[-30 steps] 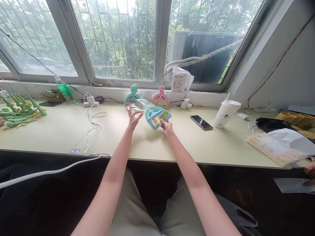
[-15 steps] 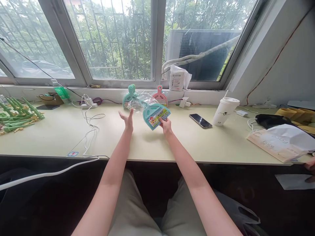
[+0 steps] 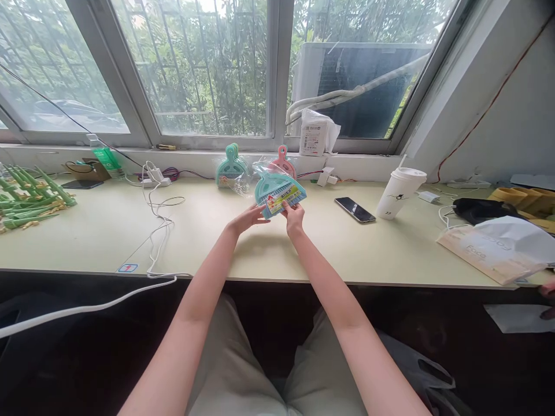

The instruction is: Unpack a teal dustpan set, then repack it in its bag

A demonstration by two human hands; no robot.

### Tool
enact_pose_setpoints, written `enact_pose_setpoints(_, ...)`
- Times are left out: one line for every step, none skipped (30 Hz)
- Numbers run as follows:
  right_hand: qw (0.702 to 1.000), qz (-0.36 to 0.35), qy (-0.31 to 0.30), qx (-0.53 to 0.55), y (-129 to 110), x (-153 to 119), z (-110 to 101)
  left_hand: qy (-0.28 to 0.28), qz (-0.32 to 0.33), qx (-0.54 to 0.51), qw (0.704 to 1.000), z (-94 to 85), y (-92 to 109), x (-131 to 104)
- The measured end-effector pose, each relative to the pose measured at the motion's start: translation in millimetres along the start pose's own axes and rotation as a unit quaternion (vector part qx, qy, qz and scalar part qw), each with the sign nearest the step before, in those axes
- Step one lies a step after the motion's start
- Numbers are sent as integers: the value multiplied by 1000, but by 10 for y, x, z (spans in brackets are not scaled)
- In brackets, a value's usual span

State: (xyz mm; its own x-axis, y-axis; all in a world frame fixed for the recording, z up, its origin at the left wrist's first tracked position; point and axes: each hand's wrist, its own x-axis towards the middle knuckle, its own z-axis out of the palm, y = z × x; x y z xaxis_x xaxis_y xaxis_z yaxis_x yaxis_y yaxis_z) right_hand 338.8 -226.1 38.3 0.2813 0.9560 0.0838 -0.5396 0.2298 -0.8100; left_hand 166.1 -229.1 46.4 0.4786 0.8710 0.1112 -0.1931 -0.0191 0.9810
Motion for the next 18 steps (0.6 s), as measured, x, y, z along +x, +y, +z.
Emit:
enact_pose_setpoints(1000,5,-3,-4,1,10,-8,3,1,-2,1000,2,-6,13)
enact_pose_setpoints(1000,10,-11,-11,2,18,-16,17,10,-7,1000,-3,-10,26)
enact_pose_setpoints(999,14,-22,-20,1,23,-22,39,21,-13,999,-13,-15,39)
enact_pose_setpoints(999,17,-37,-30,-2,26,-26,62,31,-17,997,-27,-18,48)
enact_pose_setpoints(998,20,-51,-40,-7,27,-29,84,37,-19,996,-43,-20,53)
enact_pose_setpoints(996,23,-66,-48,-14,27,-31,101,38,-17,994,-58,-20,52)
enact_pose_setpoints(995,26,-78,-56,-24,27,-33,111,31,-13,993,-69,-18,45)
enact_pose_setpoints(994,29,-90,-63,-34,28,-35,114,21,-10,993,-73,-13,33)
enact_pose_setpoints(992,31,-99,-68,-45,30,-37,112,11,-8,994,-68,-5,17)
enact_pose_setpoints(992,30,-104,-71,-55,34,-40,104,2,-7,995,-53,3,0)
enact_pose_setpoints(992,27,-102,-73,-62,38,-43,90,-7,-7,996,-25,9,-16)
enact_pose_setpoints(993,22,-92,-74,-66,41,-45,67,-18,-8,998,13,13,-28)
enact_pose_setpoints(994,15,-74,-75,-67,44,-46,42,-28,-9,999,61,13,-34)
enact_pose_setpoints(996,8,-53,-76,-64,46,-47,19,-36,-11,999,115,8,-31)
enact_pose_setpoints(996,1,-33,-77,-59,46,-47,6,-36,-15,999,170,-1,-19)
enact_pose_setpoints(997,-3,-17,-77,-53,45,-46,4,-27,-21,999,223,-12,0)
enact_pose_setpoints(997,-6,-6,-77,-46,43,-45,16,-8,-25,1000,269,-23,24)
enact_pose_setpoints(997,-7,0,-76,-39,42,-43,41,18,-27,999,305,-32,49)
